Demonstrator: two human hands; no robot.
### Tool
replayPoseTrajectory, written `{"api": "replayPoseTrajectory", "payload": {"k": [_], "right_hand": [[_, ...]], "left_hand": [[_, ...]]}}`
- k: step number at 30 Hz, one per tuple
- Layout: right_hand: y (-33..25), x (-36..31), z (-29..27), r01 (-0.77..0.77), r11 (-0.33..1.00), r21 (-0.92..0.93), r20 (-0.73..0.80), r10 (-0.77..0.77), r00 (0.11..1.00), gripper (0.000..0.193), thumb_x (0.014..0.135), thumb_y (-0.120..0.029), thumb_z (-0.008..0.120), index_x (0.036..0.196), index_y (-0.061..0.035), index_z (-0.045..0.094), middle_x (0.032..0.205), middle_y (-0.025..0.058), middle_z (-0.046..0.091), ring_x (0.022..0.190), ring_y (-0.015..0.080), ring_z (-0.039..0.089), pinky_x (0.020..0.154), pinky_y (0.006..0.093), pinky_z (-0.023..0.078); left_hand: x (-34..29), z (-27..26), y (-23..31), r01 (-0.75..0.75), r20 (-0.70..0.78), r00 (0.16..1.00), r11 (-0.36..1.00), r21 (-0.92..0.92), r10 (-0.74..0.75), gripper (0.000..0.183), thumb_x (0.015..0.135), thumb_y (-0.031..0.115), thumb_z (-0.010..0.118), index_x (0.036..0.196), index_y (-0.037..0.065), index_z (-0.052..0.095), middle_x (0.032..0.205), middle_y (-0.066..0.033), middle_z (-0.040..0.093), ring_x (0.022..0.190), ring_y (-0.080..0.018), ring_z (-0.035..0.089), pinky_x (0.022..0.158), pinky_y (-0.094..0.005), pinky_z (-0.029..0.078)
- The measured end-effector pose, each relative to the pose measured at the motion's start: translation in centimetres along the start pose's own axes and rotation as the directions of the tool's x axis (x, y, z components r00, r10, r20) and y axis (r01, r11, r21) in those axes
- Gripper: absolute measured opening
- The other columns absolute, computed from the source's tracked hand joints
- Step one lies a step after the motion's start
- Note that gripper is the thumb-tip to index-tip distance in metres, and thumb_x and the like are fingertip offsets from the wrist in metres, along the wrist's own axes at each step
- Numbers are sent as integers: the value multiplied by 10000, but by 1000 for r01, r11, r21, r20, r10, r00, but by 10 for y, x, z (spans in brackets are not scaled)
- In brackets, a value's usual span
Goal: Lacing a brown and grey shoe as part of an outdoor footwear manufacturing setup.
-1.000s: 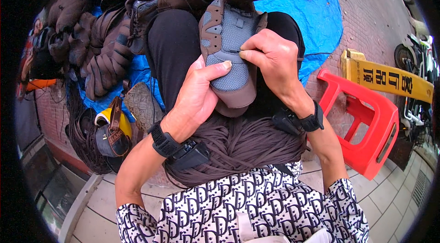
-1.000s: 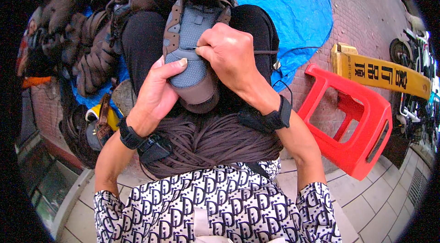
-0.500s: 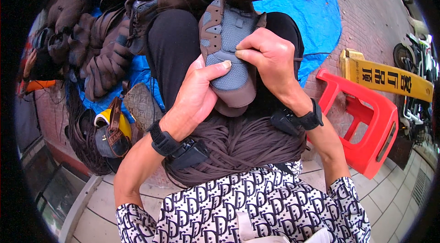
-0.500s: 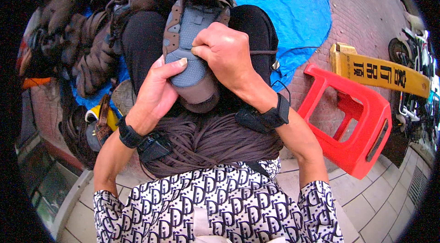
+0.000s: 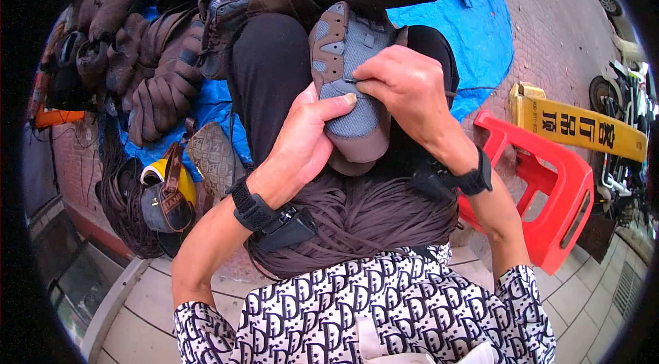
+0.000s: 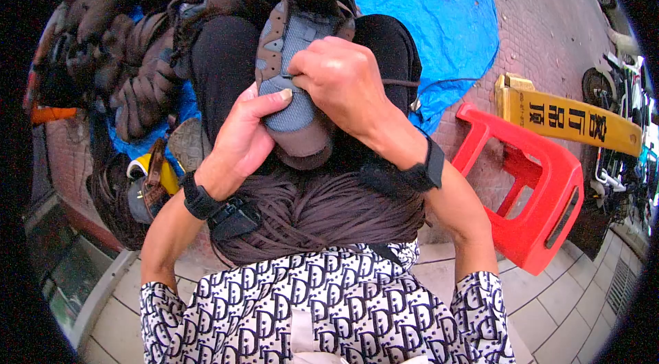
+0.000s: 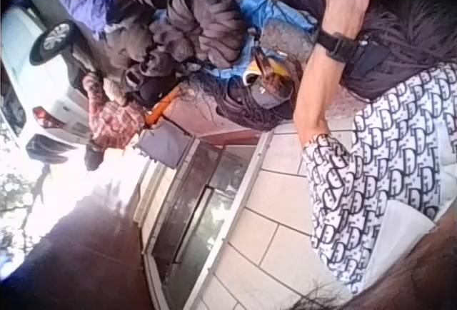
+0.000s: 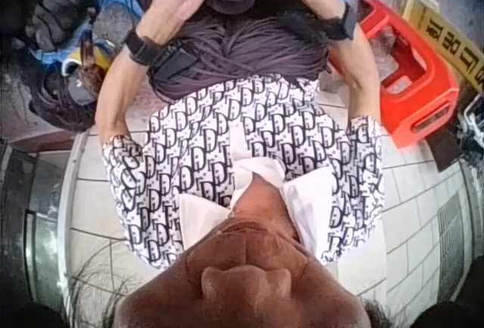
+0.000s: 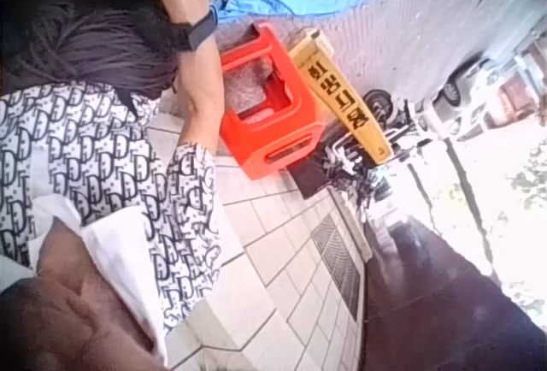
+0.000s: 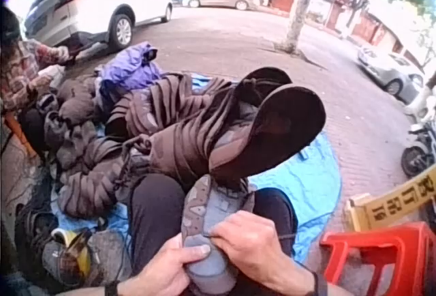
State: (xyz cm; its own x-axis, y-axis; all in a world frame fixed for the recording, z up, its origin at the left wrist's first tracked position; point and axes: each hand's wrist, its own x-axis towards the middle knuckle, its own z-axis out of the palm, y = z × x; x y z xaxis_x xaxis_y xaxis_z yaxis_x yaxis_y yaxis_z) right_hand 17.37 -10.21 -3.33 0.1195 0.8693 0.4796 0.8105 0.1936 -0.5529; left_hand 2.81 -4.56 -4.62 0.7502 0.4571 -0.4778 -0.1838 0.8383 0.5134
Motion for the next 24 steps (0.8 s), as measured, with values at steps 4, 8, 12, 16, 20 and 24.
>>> {"api": "replayPoseTrajectory", "payload": {"k": [4,8,12,16,20,24], "right_hand": [[0,1,-12,47,993,-111,101,-36,994,125,587,-15,654,707,-28,621,667,85,586,625,222,577,576,300,463],[-1,2,-5,21,997,-78,104,-13,995,144,596,-20,649,734,-28,611,665,81,582,661,224,579,590,309,466],[-6,10,-8,71,996,-47,107,-65,992,160,607,-27,637,762,-32,602,698,83,580,692,229,574,599,318,465],[-2,16,1,175,982,-75,206,-157,966,88,617,-92,576,684,-48,540,638,81,548,654,268,558,558,358,463],[1,30,4,106,990,-91,368,-66,928,83,620,-106,578,673,-43,570,624,143,581,619,328,588,528,411,460],[3,42,2,65,998,-10,460,-53,886,114,583,-9,559,682,-57,591,648,106,592,609,283,587,539,342,467]], "left_hand": [[-1,3,4,20,16,1000,1000,-11,-20,303,798,23,518,1097,16,470,1028,-69,568,928,-157,551,875,-307,411],[-1,2,-1,-23,10,1000,999,32,23,300,796,19,515,1093,17,466,1033,-70,562,933,-154,547,871,-306,414],[-2,2,2,-14,-5,1000,999,40,14,332,781,-37,467,1110,-8,439,1033,-82,543,954,-155,532,873,-301,410],[0,3,2,-6,-2,1000,995,96,6,334,779,-40,465,1111,-8,438,1032,-78,541,944,-148,533,857,-297,414],[2,1,-2,-33,8,999,988,154,32,286,788,11,519,1071,24,478,1031,-52,559,947,-143,539,862,-298,408],[2,-7,3,-22,60,998,984,176,12,294,788,19,528,1078,23,481,1040,-49,560,969,-142,530,872,-296,398]]}}
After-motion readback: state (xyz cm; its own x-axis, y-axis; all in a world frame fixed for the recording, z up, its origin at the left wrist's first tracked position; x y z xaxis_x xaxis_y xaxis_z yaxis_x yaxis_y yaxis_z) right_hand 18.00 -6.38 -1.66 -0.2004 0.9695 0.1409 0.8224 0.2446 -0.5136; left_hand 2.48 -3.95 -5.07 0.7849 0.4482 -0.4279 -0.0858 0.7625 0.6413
